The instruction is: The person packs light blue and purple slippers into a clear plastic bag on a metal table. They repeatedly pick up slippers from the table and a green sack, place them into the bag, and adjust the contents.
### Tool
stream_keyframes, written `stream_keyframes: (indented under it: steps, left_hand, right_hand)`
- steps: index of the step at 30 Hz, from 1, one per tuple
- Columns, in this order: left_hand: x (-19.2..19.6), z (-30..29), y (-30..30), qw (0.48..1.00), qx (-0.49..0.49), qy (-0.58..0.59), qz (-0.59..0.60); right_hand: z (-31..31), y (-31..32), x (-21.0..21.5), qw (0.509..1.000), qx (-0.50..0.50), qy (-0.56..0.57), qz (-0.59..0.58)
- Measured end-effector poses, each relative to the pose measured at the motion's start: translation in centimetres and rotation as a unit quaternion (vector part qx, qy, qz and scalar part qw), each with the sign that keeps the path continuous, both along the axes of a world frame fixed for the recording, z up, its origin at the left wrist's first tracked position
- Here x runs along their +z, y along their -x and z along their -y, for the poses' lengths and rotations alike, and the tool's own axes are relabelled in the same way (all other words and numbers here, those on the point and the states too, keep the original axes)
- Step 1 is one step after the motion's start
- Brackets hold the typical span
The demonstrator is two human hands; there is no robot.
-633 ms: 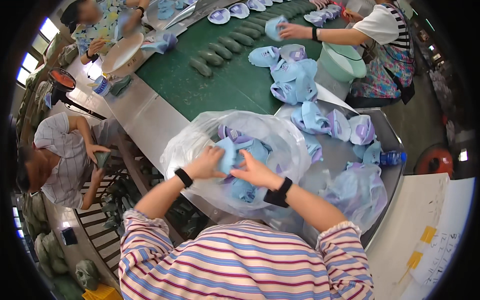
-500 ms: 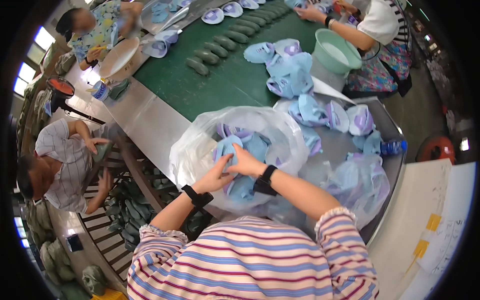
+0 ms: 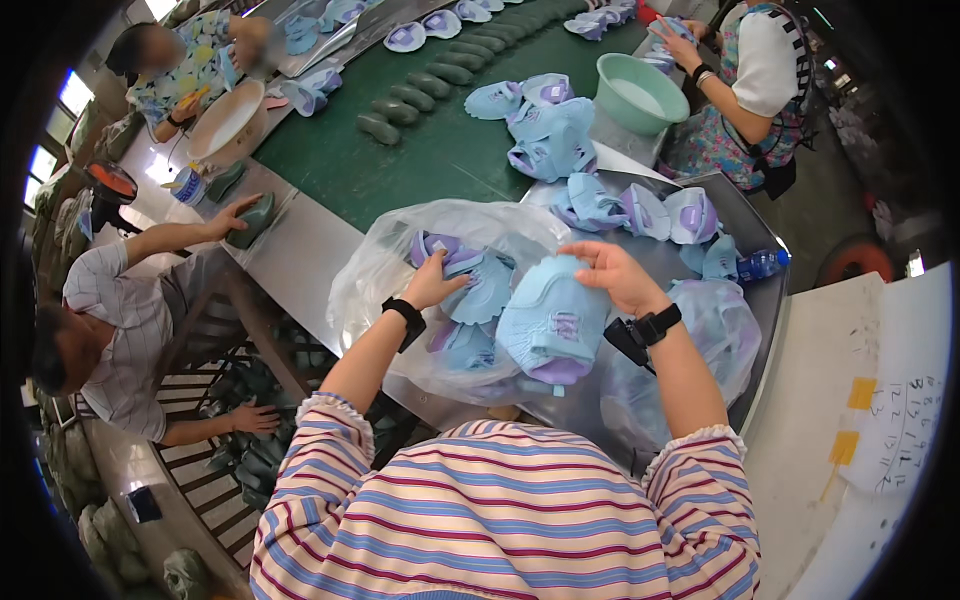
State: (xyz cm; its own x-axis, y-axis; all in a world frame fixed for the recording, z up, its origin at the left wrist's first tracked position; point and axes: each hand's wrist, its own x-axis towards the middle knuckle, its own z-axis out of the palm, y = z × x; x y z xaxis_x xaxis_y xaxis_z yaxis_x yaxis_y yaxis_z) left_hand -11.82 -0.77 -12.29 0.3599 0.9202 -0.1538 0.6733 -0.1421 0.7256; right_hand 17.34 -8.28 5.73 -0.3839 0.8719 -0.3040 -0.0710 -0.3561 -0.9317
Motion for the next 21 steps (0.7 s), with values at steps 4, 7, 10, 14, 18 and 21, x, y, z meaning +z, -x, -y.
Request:
stream_keyframes:
  steps: [4, 7, 10, 14, 18, 21]
  left_hand:
    - [-0.4, -0.2, -2.4, 0.996, 0.026, 0.001, -0.089]
    - [0.8, -0.8, -1.1, 0.996, 0.014, 0.063, -0.064]
    - [4.4, 1.4, -0.3, 0.964, 0.172, 0.18, 0.097]
    - [5.9, 7.2, -0.3, 0.75, 0.267, 0.361, 0.487]
    - [7.4, 10.4, -2.1, 0.644, 0.326, 0.406, 0.56]
    - [7.6, 10.4, -2.0, 0.628, 0.335, 0.381, 0.589]
  right_hand:
    - [2.6, -1.4, -1.8, 0.997, -0.035, 0.021, 0.061]
    - [2.9, -0.8, -1.5, 0.995, -0.1, 0.012, -0.017]
    - [2.4, -1.4, -1.9, 0.99, -0.139, 0.02, -0.011]
    - [1.7, -0.3, -3.0, 0.991, -0.12, 0.026, -0.06]
    - [1.3, 0.6, -3.6, 0.987, -0.117, 0.053, -0.1]
    - [1.2, -0.1, -2.1, 0.989, -0.12, 0.034, -0.079]
